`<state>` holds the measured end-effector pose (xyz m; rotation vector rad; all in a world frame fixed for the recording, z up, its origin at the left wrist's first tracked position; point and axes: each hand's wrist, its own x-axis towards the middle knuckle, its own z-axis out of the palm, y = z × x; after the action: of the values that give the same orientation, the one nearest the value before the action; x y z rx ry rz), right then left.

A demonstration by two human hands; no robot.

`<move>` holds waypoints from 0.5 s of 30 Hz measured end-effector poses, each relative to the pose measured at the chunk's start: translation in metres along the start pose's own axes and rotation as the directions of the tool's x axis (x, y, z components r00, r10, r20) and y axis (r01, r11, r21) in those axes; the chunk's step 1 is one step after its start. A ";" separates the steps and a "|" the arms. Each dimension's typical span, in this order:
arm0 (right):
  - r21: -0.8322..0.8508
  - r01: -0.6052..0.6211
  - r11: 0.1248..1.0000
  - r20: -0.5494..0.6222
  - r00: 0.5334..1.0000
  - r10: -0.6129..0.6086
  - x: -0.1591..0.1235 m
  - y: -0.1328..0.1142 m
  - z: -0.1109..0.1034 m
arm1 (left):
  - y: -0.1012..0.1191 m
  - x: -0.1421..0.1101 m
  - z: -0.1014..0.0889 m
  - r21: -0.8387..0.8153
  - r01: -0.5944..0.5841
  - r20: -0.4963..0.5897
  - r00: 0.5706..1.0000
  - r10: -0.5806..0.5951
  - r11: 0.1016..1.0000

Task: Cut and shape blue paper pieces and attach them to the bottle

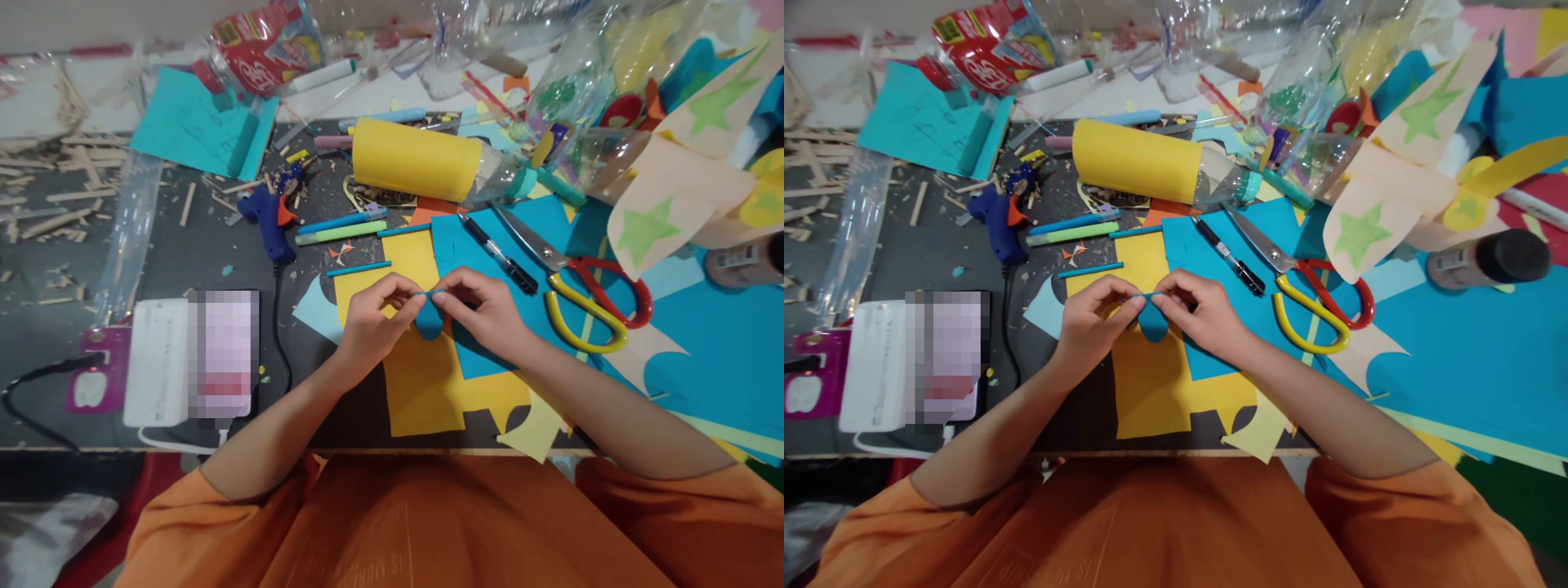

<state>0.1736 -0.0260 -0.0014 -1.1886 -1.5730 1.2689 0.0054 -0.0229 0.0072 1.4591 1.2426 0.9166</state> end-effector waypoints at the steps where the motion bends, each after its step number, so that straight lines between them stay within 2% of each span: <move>1: 0.011 -0.001 1.000 0.000 1.000 0.001 0.000 0.000 0.000 | 0.000 0.000 0.000 -0.006 0.004 -0.006 1.000 -0.004 1.000; 6: 0.064 -0.014 0.998 -0.013 1.000 0.014 0.001 0.000 0.000 | 0.000 0.000 0.000 -0.037 0.012 -0.050 0.999 -0.014 0.999; 15: 0.055 0.008 0.998 -0.018 1.000 -0.007 0.001 0.001 -0.001 | 0.001 0.001 -0.001 0.016 0.005 -0.031 1.000 -0.004 1.000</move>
<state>0.1743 -0.0250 -0.0023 -1.1549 -1.5186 1.2853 0.0050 -0.0220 0.0082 1.4590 1.2783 0.9316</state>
